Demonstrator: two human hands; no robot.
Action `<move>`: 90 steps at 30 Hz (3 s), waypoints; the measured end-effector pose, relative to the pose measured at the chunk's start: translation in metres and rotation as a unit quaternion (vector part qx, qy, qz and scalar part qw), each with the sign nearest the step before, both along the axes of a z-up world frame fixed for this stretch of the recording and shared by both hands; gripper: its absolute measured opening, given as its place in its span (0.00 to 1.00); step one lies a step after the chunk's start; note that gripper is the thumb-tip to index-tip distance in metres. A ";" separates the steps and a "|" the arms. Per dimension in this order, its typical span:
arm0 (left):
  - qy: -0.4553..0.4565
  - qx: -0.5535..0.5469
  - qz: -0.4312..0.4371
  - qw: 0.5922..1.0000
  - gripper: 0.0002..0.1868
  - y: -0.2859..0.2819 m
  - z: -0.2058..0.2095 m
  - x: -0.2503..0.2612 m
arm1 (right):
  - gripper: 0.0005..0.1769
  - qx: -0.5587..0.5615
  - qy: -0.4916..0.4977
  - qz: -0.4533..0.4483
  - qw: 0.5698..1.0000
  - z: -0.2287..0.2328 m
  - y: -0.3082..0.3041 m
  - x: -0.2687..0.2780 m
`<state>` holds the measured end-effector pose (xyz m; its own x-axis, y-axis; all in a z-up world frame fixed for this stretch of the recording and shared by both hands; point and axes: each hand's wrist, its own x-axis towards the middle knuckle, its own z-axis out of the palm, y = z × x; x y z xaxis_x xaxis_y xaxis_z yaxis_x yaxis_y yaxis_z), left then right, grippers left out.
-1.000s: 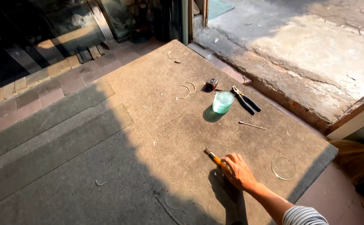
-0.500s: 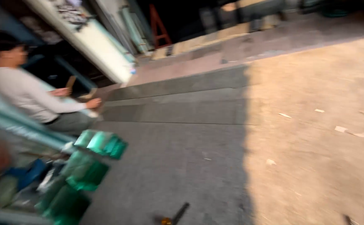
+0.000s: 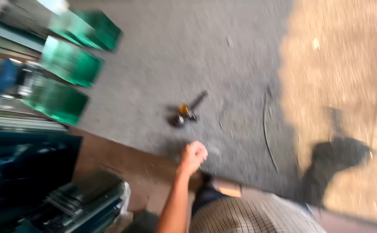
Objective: Scoring and snapping glass sheets into smaller pieces using a handheld glass cutter
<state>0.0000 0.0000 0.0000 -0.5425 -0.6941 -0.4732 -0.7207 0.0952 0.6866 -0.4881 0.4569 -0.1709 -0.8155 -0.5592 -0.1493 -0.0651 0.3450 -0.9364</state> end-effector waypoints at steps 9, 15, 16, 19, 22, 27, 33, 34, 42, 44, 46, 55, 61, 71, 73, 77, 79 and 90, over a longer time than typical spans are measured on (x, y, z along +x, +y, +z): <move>0.060 0.042 -0.133 0.988 0.03 -0.014 0.001 -0.009 | 0.05 0.118 -0.118 -0.009 0.986 0.218 -0.060 0.388; 0.014 -0.006 -0.180 0.984 0.04 -0.002 -0.002 -0.012 | 0.10 0.307 -0.051 0.121 0.943 0.207 -0.121 0.518; -0.009 -0.002 -0.153 0.988 0.04 0.002 0.000 -0.018 | 0.13 0.305 -0.064 0.112 0.944 0.192 -0.125 0.529; -0.058 -0.135 -0.197 0.969 0.14 0.000 0.003 -0.014 | 0.22 0.168 0.010 0.046 0.985 0.133 -0.137 0.558; -0.083 -0.225 -0.234 0.942 0.30 -0.005 0.004 -0.017 | 0.09 0.131 -0.012 -0.031 0.991 0.118 -0.165 0.560; -0.111 -0.191 -0.251 0.942 0.31 -0.012 0.012 -0.026 | 0.09 0.095 -0.047 -0.023 0.994 0.124 -0.199 0.564; -0.113 -0.179 -0.257 0.943 0.32 -0.015 0.006 -0.026 | 0.06 0.127 -0.093 -0.056 0.986 0.112 -0.217 0.572; -0.111 -0.180 -0.250 0.945 0.32 -0.016 0.005 -0.027 | 0.06 0.133 -0.103 -0.067 0.984 0.108 -0.220 0.574; -0.103 -0.173 -0.246 0.948 0.31 -0.016 -0.001 -0.028 | 0.11 0.168 -0.093 -0.077 0.978 0.109 -0.224 0.578; -0.102 -0.177 -0.244 0.948 0.31 -0.016 0.000 -0.029 | 0.11 0.182 -0.093 -0.071 0.976 0.107 -0.222 0.577; -0.105 -0.177 -0.246 0.947 0.31 -0.016 0.002 -0.029 | 0.11 0.199 -0.083 -0.061 0.975 0.104 -0.221 0.577; -0.108 -0.176 -0.246 0.947 0.32 -0.017 -0.001 -0.029 | 0.06 0.195 -0.059 -0.082 0.976 0.097 -0.225 0.579; -0.104 -0.172 -0.245 0.948 0.32 -0.017 0.002 -0.030 | 0.05 0.192 -0.055 -0.079 0.977 0.105 -0.225 0.578; -0.098 -0.174 -0.247 0.948 0.31 -0.017 0.001 -0.030 | 0.02 0.203 -0.044 -0.100 0.973 0.089 -0.223 0.575; -0.107 -0.181 -0.249 0.945 0.32 -0.017 0.000 -0.030 | 0.03 0.184 -0.035 -0.099 0.977 0.091 -0.223 0.574; -0.109 -0.189 -0.248 0.944 0.31 -0.017 -0.001 -0.030 | 0.03 0.172 -0.034 -0.103 0.979 0.089 -0.222 0.573; -0.101 -0.183 -0.248 0.946 0.32 -0.017 -0.001 -0.030 | 0.04 0.176 -0.021 -0.093 0.980 0.089 -0.220 0.573; -0.103 -0.178 -0.245 0.947 0.32 -0.017 -0.001 -0.029 | 0.04 0.301 -0.025 -0.012 0.953 0.091 -0.196 0.568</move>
